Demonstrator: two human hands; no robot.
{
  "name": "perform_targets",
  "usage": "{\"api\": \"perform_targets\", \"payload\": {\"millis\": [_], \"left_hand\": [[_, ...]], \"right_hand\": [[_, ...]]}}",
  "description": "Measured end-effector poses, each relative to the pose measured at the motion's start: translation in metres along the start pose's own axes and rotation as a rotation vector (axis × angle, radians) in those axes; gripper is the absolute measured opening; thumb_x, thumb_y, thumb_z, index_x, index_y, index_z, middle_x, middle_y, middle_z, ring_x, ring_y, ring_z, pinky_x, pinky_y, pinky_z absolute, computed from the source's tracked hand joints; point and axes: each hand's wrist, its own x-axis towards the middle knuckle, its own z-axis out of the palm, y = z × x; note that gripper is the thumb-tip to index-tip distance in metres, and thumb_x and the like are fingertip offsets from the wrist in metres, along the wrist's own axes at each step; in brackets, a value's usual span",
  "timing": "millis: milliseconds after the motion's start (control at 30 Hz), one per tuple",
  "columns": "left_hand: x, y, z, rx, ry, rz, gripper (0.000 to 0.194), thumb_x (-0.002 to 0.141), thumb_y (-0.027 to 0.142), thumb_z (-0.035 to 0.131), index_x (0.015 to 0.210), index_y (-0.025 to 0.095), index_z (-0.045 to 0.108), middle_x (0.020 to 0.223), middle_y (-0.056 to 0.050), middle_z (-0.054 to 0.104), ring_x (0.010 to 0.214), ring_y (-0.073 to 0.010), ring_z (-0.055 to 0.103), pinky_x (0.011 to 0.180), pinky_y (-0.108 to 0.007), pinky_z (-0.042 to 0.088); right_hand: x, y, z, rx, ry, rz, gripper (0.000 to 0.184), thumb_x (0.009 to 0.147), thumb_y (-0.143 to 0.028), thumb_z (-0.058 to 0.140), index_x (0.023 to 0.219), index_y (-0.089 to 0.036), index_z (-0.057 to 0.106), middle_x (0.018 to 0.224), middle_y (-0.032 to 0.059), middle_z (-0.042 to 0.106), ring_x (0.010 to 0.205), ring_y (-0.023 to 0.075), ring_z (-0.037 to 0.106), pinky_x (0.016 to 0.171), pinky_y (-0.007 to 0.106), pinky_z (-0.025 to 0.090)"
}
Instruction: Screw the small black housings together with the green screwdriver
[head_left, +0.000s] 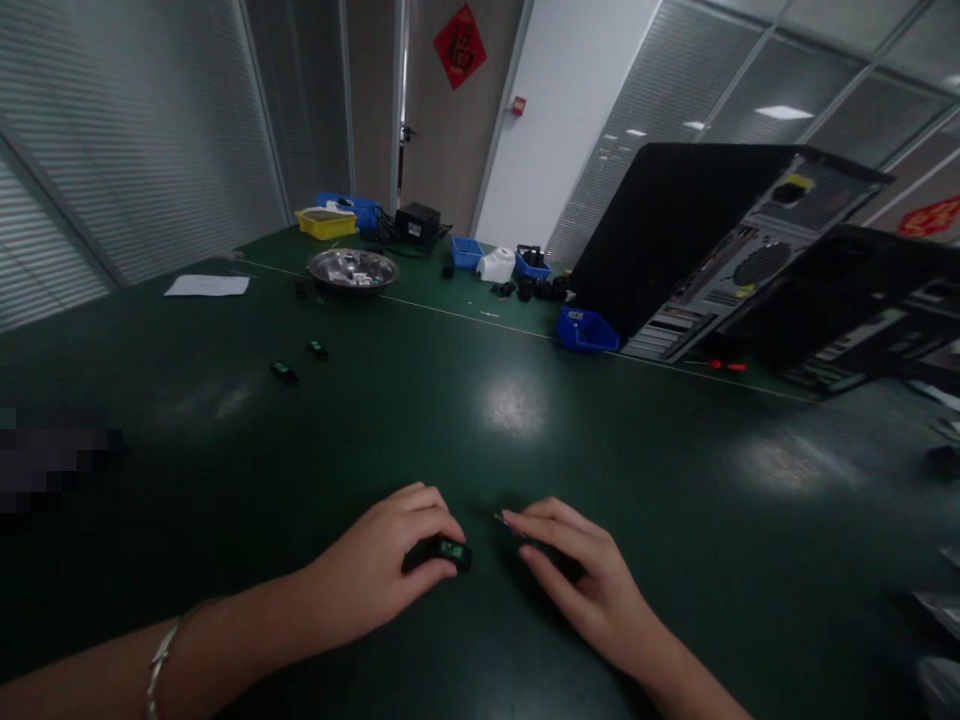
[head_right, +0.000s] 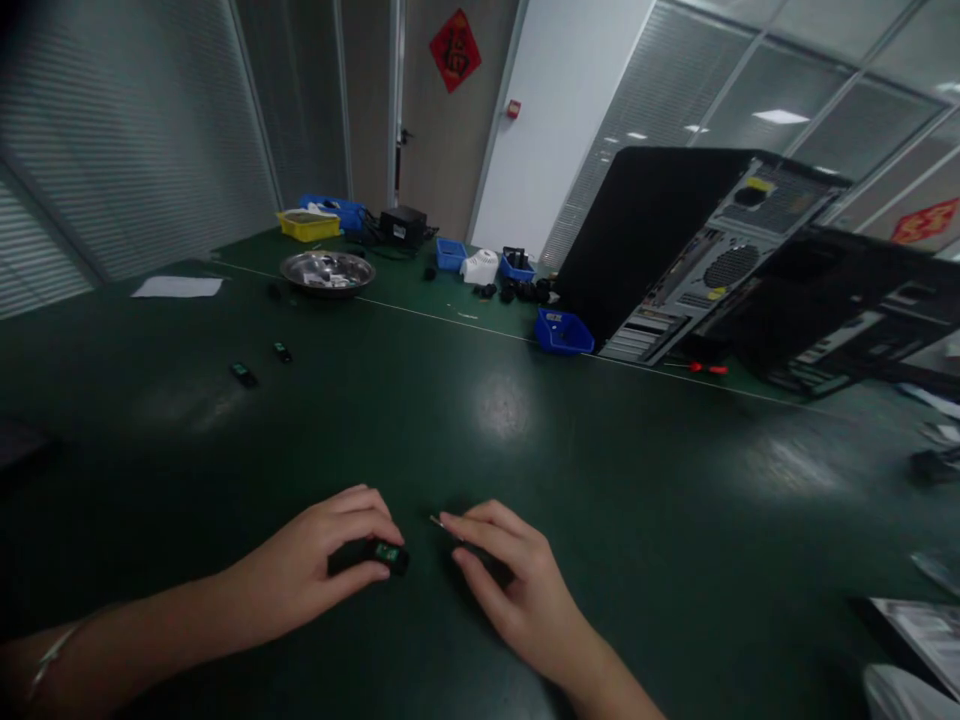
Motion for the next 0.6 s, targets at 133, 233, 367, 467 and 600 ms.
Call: {"api": "perform_targets", "payload": {"millis": [133, 233, 367, 467, 600], "left_hand": [[0.0007, -0.0016, -0.0001, -0.012, -0.012, -0.004, 0.016, 0.088, 0.017, 0.063, 0.102, 0.021, 0.067, 0.099, -0.004, 0.062, 0.095, -0.02, 0.056, 0.082, -0.031, 0.044], [0.0016, -0.0016, -0.0009, -0.01, -0.02, 0.001, 0.016, 0.087, 0.016, 0.064, 0.103, 0.02, 0.067, 0.098, -0.004, 0.061, 0.094, -0.02, 0.056, 0.082, -0.031, 0.044], [0.0023, 0.002, -0.0017, 0.009, -0.012, -0.019, 0.016, 0.086, 0.016, 0.064, 0.102, 0.02, 0.068, 0.097, -0.004, 0.061, 0.093, -0.02, 0.056, 0.082, -0.031, 0.044], [0.0012, 0.0046, -0.001, 0.037, -0.002, -0.034, 0.017, 0.085, 0.016, 0.066, 0.101, 0.02, 0.068, 0.097, -0.005, 0.061, 0.095, -0.0209, 0.055, 0.084, -0.032, 0.044], [-0.0008, 0.0039, 0.0008, 0.038, 0.006, -0.035, 0.02, 0.084, 0.014, 0.066, 0.103, 0.022, 0.067, 0.102, -0.004, 0.061, 0.098, -0.0209, 0.055, 0.086, -0.033, 0.043]], "right_hand": [[0.0005, 0.0016, -0.0007, 0.024, -0.003, 0.008, 0.036, 0.094, -0.013, 0.054, 0.127, -0.026, 0.062, 0.104, 0.008, 0.063, 0.094, 0.0184, 0.062, 0.08, 0.031, 0.051], [0.0007, 0.0019, -0.0021, 0.025, -0.007, 0.006, 0.036, 0.095, -0.013, 0.054, 0.127, -0.026, 0.062, 0.104, 0.0083, 0.063, 0.094, 0.0186, 0.062, 0.08, 0.032, 0.051], [0.0022, -0.0013, -0.0045, 0.021, -0.008, -0.003, 0.033, 0.095, -0.016, 0.054, 0.125, -0.024, 0.064, 0.102, 0.0087, 0.065, 0.092, 0.0194, 0.063, 0.079, 0.033, 0.052], [0.0035, -0.0042, -0.0051, -0.004, -0.027, -0.02, 0.033, 0.095, -0.017, 0.053, 0.125, -0.024, 0.064, 0.1, 0.0088, 0.065, 0.091, 0.0197, 0.063, 0.079, 0.033, 0.053], [0.0044, -0.0022, -0.0051, -0.048, -0.058, -0.045, 0.037, 0.094, -0.014, 0.052, 0.128, -0.026, 0.062, 0.103, 0.0094, 0.063, 0.094, 0.0203, 0.063, 0.08, 0.032, 0.054]]}}
